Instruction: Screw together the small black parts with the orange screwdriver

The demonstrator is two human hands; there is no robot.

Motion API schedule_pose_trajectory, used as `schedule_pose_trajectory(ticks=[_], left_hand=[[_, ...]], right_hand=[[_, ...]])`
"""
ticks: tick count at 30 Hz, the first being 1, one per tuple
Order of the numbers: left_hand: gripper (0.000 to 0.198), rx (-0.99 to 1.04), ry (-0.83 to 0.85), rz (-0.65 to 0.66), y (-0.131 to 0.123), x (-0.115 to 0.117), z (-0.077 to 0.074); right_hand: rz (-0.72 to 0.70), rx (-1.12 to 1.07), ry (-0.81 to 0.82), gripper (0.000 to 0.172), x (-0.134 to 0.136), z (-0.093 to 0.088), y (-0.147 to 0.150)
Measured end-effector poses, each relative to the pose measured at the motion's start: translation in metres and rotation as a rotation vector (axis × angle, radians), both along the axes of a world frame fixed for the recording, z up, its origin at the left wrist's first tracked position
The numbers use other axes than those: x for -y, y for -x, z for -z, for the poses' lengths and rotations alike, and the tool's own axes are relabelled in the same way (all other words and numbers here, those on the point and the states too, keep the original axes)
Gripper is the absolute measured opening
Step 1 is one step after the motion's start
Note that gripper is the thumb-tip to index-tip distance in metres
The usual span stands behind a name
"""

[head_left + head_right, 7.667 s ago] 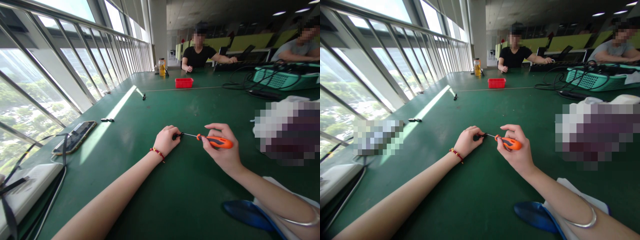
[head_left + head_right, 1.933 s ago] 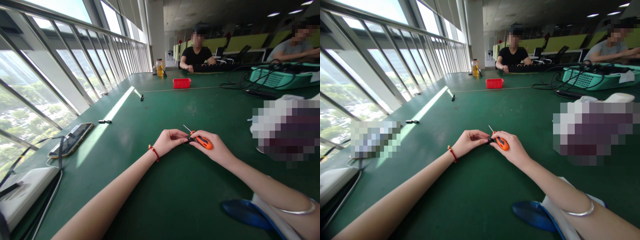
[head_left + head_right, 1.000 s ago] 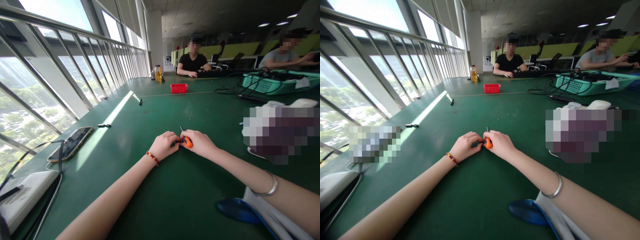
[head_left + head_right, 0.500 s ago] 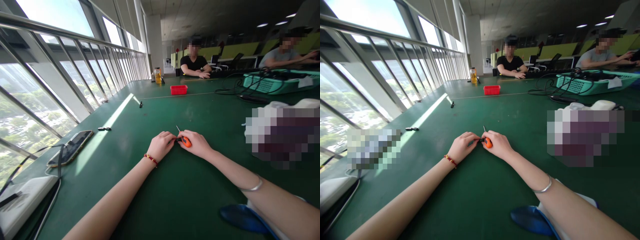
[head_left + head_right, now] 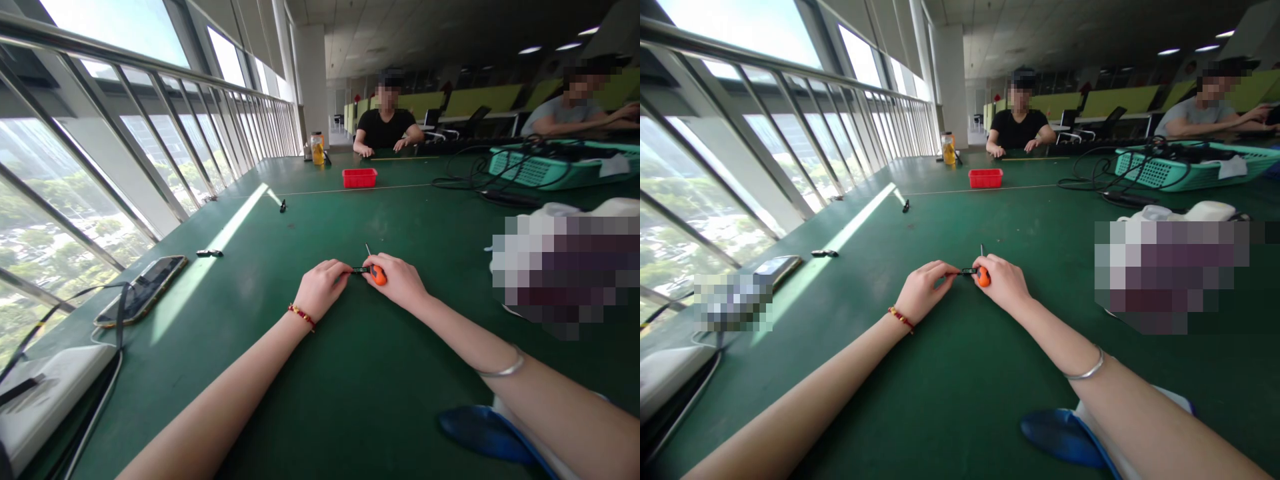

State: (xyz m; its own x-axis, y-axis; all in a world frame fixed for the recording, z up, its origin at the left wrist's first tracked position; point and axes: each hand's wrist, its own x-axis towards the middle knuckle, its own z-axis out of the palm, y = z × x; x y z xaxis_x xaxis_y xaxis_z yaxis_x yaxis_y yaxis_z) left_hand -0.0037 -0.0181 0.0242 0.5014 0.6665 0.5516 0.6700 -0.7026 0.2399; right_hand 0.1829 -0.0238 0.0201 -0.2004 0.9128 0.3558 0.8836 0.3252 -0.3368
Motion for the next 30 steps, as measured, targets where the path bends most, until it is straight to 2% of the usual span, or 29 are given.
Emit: schedule_pose_trajectory(ticks=[5,14,21,30], left_hand=[[0.018,0.046,0.011,-0.003,0.0022,-0.0009,0.003],[0.019,0.037,-0.064,-0.017,0.0033,0.0016,0.0033],[0.018,0.016,-0.066,-0.03,0.0032,0.0031,0.0025],[0.016,0.209,-0.005,0.031,0.0009,0.0033,0.0027]], right_hand=[[-0.009,-0.049,-0.029,0.019,-0.0003,0.0001,0.0022],[-0.245,-0.179,-0.151,0.016,0.0052,-0.0043,-0.0002],[-0.295,-0.252,-0.092,0.015,0.0015,0.0009,-0.0009],[-0.345,-0.367,-0.037,0.012,0.0042,-0.0046,-0.0018]])
